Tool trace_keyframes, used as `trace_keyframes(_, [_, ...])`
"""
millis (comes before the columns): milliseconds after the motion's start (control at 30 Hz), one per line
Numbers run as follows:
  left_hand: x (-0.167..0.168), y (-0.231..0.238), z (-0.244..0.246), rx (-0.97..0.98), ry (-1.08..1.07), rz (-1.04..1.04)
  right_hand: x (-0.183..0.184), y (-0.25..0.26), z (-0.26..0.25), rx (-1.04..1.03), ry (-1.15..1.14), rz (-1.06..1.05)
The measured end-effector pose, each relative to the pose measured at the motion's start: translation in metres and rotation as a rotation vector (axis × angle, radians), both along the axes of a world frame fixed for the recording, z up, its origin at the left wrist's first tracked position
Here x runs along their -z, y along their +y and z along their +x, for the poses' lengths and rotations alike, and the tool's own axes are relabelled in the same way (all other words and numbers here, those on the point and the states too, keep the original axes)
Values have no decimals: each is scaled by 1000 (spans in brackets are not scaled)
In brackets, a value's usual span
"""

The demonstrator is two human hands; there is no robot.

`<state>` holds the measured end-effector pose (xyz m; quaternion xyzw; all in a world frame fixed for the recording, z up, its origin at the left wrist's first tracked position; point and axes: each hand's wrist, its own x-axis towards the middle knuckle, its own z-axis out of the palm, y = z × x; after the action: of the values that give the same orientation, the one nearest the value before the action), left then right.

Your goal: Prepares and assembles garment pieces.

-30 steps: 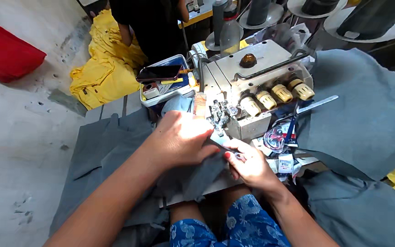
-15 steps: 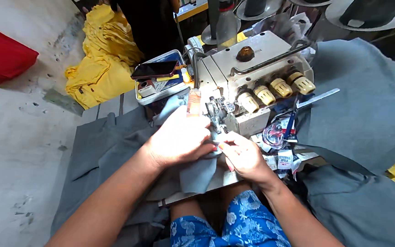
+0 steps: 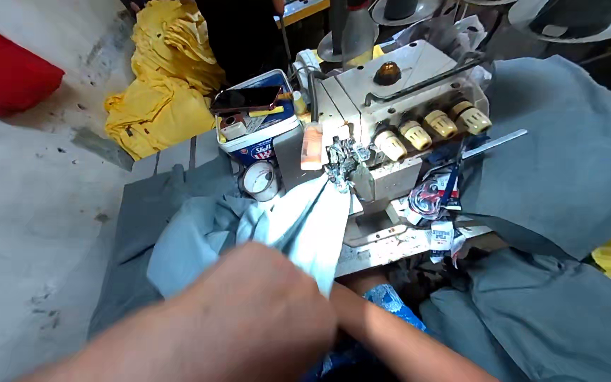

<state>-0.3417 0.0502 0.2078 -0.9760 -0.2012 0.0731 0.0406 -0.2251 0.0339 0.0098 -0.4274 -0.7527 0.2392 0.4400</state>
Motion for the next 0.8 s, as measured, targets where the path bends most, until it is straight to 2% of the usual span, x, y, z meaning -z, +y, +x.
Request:
trace_keyframes(67, [-3,28,-18,-65,-41,128,-33,25,-1,-302,-338,-327])
trace_keyframes(100, [-10,46,-30,-89,-60,145,-44,35,4,-414,-432,-415])
trace_keyframes(133, [-17,60,-41,-113,-73,123,-50,36,14,-437,-418,-381])
trace_keyframes(167, [-19,67,-49,-125,-95,103,-45,31,26,-333,-281,-216])
trace_keyframes(200, [-18,70,-52,-111,-126,111,-32,30,32,-131,-79,36])
trace_keyframes(233, [-16,69,-53,-89,-139,122,-24,37,37,41,82,191])
trace_keyframes(267, [-13,67,-53,-62,-148,131,-21,44,45,145,159,236])
trace_keyframes(333, [-8,63,-50,-33,-140,172,-24,55,60,184,135,166])
trace_keyframes(400, [-4,61,-45,-44,-62,249,-26,61,66,107,108,96])
trace_keyframes(533, [-7,61,-45,-29,-46,334,-27,59,70,13,205,169])
trace_keyframes(633, [-9,56,-45,4,-144,305,-24,55,68,52,289,230])
trace_keyframes(800, [-15,50,-34,30,-214,132,-22,59,60,178,333,286])
